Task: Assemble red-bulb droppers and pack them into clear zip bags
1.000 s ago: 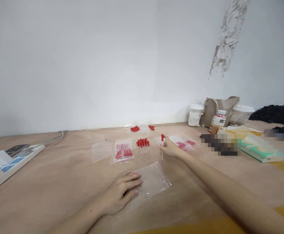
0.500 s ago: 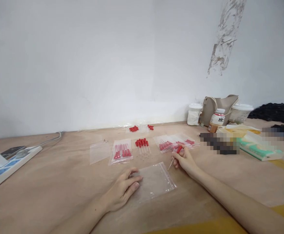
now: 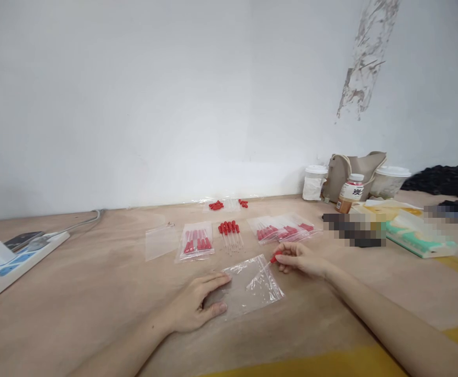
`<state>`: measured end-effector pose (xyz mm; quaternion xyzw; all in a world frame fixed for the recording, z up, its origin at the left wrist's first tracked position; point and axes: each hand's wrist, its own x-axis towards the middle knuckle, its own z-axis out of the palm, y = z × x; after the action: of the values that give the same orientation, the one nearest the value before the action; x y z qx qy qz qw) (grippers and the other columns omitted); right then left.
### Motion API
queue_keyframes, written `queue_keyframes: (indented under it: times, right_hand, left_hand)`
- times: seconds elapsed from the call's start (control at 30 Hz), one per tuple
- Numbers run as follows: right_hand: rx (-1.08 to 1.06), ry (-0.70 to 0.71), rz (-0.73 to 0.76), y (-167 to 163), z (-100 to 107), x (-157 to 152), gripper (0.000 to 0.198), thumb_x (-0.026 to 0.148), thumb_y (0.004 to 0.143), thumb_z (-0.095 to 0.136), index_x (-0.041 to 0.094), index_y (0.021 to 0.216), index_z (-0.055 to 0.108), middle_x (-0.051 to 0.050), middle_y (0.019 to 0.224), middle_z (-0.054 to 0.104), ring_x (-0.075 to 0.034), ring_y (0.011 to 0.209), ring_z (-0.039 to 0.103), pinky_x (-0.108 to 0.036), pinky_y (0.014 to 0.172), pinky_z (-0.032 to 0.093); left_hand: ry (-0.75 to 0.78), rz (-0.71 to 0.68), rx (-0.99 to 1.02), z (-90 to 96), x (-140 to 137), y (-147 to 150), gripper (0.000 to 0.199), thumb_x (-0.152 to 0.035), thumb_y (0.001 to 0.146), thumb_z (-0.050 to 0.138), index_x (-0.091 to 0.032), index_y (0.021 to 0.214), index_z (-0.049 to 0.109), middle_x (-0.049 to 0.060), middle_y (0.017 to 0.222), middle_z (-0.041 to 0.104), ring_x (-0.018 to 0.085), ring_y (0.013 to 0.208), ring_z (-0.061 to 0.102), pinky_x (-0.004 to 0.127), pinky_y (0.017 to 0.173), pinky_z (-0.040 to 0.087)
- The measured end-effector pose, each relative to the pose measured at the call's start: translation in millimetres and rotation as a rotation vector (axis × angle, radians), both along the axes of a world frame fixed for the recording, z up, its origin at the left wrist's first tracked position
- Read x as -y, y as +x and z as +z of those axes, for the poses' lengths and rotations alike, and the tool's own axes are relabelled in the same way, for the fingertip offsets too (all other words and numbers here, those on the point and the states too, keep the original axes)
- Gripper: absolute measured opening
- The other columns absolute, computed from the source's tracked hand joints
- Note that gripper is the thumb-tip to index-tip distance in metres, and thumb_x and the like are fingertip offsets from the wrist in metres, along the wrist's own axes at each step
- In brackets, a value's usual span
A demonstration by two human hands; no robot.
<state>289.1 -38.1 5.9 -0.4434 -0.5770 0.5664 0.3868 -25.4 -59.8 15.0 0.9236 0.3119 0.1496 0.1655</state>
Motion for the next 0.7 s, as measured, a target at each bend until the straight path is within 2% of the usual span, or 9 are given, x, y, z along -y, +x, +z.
queue_keyframes:
  times: [0.13,0.33,0.47,0.6,0.7]
  right_hand:
    - [0.261,0.147,0.191,16,8,1,0.028,0.035,0.062,0.068,0.014,0.079,0.061,-0.001,0.071,0.06,-0.009,0.059,0.051,-0.02,0.052,0.037]
    - [0.329,0.291,0.179,0,-2,3,0.032,0.041,0.062,0.066,0.015,0.081,0.065,0.001,0.061,0.056,-0.007,0.051,0.041,-0.02,0.048,0.031]
    - [0.386,0.469,0.12,-14,-6,3,0.033,0.044,0.063,0.065,0.016,0.081,0.069,0.002,0.06,0.049,-0.006,0.05,0.033,-0.019,0.045,0.026]
    - [0.426,0.557,0.153,-28,-10,6,0.032,0.046,0.069,0.06,0.021,0.085,0.07,0.0,0.068,0.049,-0.008,0.058,0.041,-0.02,0.051,0.032]
    - [0.551,0.578,0.131,-37,-11,9,0.033,0.048,0.073,0.054,0.023,0.09,0.069,-0.001,0.07,0.053,-0.011,0.064,0.046,-0.021,0.059,0.036]
  left_hand:
    - [-0.008,-0.02,0.002,0.2,-1,1,0.049,-0.04,0.082,0.049,-0.028,0.128,0.037,0.003,0.13,0.042,0.021,0.119,0.037,0.039,0.099,0.03]
    - [-0.003,-0.032,0.011,0.2,-2,3,0.049,-0.04,0.082,0.048,-0.028,0.128,0.037,0.003,0.13,0.042,0.022,0.119,0.037,0.04,0.099,0.03]
    - [-0.008,-0.041,0.011,0.8,-1,4,0.047,-0.04,0.083,0.048,-0.028,0.127,0.038,0.003,0.13,0.042,0.021,0.119,0.037,0.039,0.099,0.03]
    - [-0.017,-0.028,0.001,2.3,0,5,0.046,-0.041,0.083,0.046,-0.028,0.127,0.039,0.002,0.131,0.042,0.021,0.119,0.037,0.04,0.1,0.029]
    - [-0.014,-0.033,-0.004,3.2,0,5,0.045,-0.041,0.084,0.045,-0.028,0.127,0.038,0.003,0.131,0.041,0.021,0.12,0.035,0.04,0.1,0.029]
